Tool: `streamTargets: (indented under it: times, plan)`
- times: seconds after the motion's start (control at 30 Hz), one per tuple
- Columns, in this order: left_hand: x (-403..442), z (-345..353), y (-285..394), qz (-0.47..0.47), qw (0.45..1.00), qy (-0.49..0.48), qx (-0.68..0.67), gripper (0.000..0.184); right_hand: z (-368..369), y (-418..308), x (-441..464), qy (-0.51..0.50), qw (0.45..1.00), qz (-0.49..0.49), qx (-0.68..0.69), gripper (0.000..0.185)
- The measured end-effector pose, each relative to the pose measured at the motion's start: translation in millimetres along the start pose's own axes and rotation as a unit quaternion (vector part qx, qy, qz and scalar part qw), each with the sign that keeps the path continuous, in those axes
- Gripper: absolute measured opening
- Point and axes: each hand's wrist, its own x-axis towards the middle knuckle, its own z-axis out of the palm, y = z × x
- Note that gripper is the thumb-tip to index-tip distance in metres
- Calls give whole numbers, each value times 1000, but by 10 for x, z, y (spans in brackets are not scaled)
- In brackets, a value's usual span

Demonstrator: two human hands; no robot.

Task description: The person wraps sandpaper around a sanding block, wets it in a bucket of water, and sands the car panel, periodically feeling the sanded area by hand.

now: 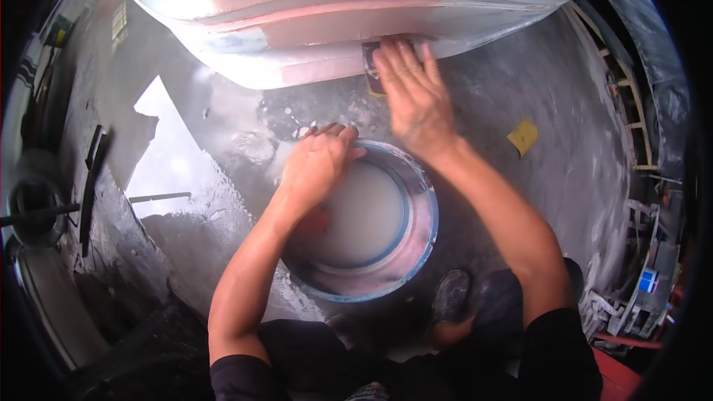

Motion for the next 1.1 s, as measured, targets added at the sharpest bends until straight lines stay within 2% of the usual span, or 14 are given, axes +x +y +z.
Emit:
streamTargets:
  times: [0.13, 0.23, 0.3, 0.37, 0.43, 0.47, 0.53, 0.63, 0.67, 0.7, 0.83, 0.9, 0.97, 1.1]
  plan:
    - [-8, 81, -103, 4, 999, -23, 29, 31, 287, -480, 265, 36, 998, -25, 47, 43]
    - [19, 23, -39, 23, 1000, 5, 11, 33, 99, -198, 199, -9, 997, -63, 41, 43]
    - [11, 21, -15, 20, 1000, 9, 16, 34, -109, 152, -85, -8, 999, -4, -31, 44]
    - [-12, -12, 24, 11, 999, 20, 24, 35, -512, 260, -303, -49, 994, 92, 34, 40]
    - [-73, -20, 118, 28, 991, 121, -46, 39, -720, 57, -415, -55, 991, 84, 85, 39]
    - [-112, -6, 121, 26, 992, 118, -39, 39, -813, -69, -481, -66, 986, 75, 136, 38]
    - [-144, -21, 104, 8, 961, 275, 25, 53, -890, -375, -594, -82, 971, 40, 221, 38]
    - [72, -141, 235, -78, 948, 302, 68, 68, -966, -737, -1022, -129, 947, 50, 291, 38]
    - [184, -145, 177, -117, 949, 277, 99, 81, -962, -795, -1230, -180, 931, 76, 309, 37]
    - [313, -128, 176, -117, 949, 274, 103, 81, -955, -819, -1324, -232, 912, 100, 325, 38]
    - [834, 106, 506, -144, 926, 299, 181, 99, -856, -824, -1424, -200, 920, 107, 320, 37]
    - [1015, 184, 859, -114, 948, 251, 159, 100, -840, -839, -1423, -177, 924, 122, 316, 31]
    - [1230, 455, 1030, 9, 967, 201, 155, 99, -829, -852, -1421, -181, 924, 120, 315, 28]
    - [1432, 559, 1469, 47, 971, 182, 149, 95, -871, -804, -1332, -239, 919, 134, 282, 22]
